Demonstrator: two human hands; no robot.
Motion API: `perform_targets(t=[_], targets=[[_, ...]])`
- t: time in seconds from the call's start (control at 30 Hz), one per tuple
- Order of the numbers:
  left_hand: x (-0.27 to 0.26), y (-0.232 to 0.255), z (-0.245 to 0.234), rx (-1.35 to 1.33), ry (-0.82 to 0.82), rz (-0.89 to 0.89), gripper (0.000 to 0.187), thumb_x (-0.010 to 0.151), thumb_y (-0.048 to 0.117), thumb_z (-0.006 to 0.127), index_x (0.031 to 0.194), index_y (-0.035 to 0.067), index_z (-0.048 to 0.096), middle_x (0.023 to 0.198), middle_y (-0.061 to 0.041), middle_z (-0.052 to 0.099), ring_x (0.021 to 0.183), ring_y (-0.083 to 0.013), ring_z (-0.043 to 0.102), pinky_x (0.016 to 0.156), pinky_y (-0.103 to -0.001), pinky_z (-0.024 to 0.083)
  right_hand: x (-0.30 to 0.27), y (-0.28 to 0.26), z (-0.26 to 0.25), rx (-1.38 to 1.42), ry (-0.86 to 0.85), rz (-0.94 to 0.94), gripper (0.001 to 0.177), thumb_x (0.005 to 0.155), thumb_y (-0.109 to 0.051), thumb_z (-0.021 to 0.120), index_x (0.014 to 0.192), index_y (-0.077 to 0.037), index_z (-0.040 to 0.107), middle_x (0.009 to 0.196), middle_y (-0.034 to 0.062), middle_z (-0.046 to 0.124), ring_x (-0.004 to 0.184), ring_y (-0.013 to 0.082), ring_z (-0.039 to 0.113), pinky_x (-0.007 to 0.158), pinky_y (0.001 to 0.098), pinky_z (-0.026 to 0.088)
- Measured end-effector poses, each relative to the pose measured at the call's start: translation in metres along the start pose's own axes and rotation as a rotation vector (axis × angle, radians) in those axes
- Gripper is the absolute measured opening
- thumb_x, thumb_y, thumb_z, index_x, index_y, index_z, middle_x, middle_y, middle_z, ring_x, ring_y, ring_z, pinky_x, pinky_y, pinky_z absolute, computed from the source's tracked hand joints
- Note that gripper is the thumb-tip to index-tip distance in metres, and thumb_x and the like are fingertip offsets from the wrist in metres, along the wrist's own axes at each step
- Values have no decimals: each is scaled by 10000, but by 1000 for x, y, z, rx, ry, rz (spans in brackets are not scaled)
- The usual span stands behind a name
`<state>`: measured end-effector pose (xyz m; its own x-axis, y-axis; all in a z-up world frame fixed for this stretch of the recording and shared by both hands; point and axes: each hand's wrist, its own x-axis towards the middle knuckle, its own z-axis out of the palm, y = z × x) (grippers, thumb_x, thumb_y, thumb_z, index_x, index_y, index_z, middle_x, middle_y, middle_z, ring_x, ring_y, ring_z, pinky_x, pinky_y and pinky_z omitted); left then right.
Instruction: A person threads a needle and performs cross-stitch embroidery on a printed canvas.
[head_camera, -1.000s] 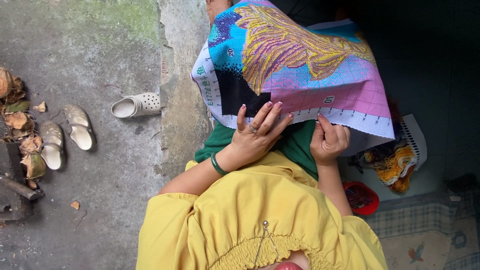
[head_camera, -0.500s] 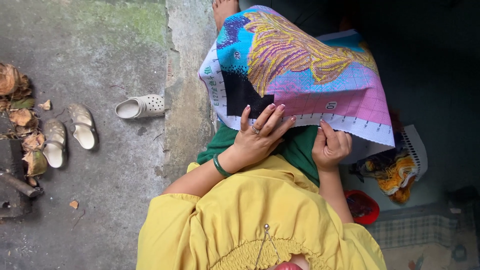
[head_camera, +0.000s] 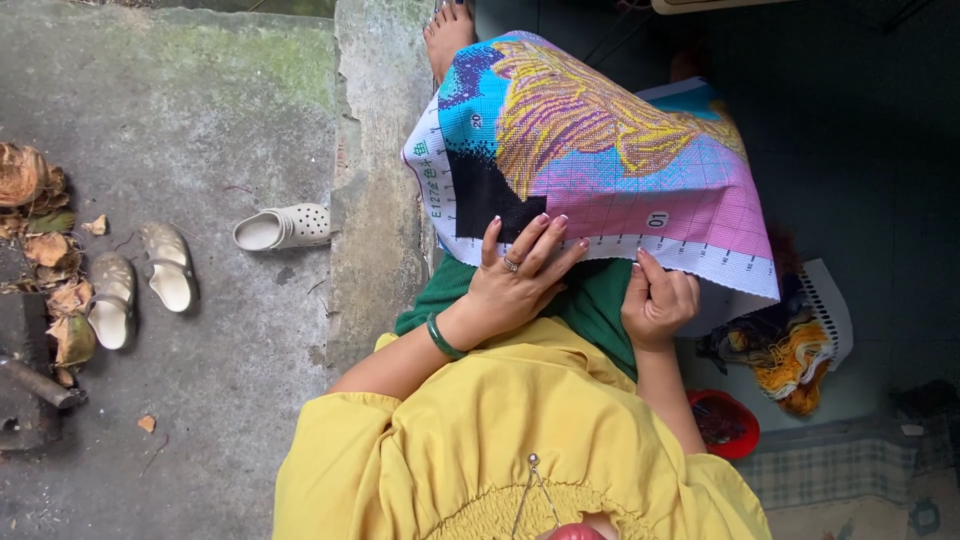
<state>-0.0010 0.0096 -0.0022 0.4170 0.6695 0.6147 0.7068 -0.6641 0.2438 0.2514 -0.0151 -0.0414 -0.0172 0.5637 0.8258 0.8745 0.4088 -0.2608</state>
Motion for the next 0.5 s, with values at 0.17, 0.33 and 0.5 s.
perform_targets(t=[0.17, 0.33, 0.5], targets=[[0, -1, 0, -1, -9, 8, 629, 946, 353, 647, 1545, 344, 456, 1648, -91, 345, 1544, -273, 250, 1190, -676, 106, -1, 0, 0, -1, 4, 5, 170, 982, -108, 776, 1114, -81, 880, 664, 59, 476, 581, 347, 526, 613, 410, 442], [0, -1, -1, 18, -9, 13, 648, 919, 364, 667, 1535, 346, 466, 1651, -93, 340, 1548, -272, 238, 1187, -672, 103, 5, -3, 0, -4, -5, 6, 174, 974, -110, 773, 1114, -95, 876, 661, 55, 477, 568, 336, 514, 609, 409, 440], [1, -2, -3, 33, 2, 28, 681, 891, 375, 688, 1534, 349, 466, 1651, -89, 341, 1547, -269, 242, 1189, -666, 105, 5, -5, 0, -13, 9, 1, 165, 969, -118, 775, 1104, -100, 868, 661, 66, 488, 558, 336, 503, 601, 415, 436]])
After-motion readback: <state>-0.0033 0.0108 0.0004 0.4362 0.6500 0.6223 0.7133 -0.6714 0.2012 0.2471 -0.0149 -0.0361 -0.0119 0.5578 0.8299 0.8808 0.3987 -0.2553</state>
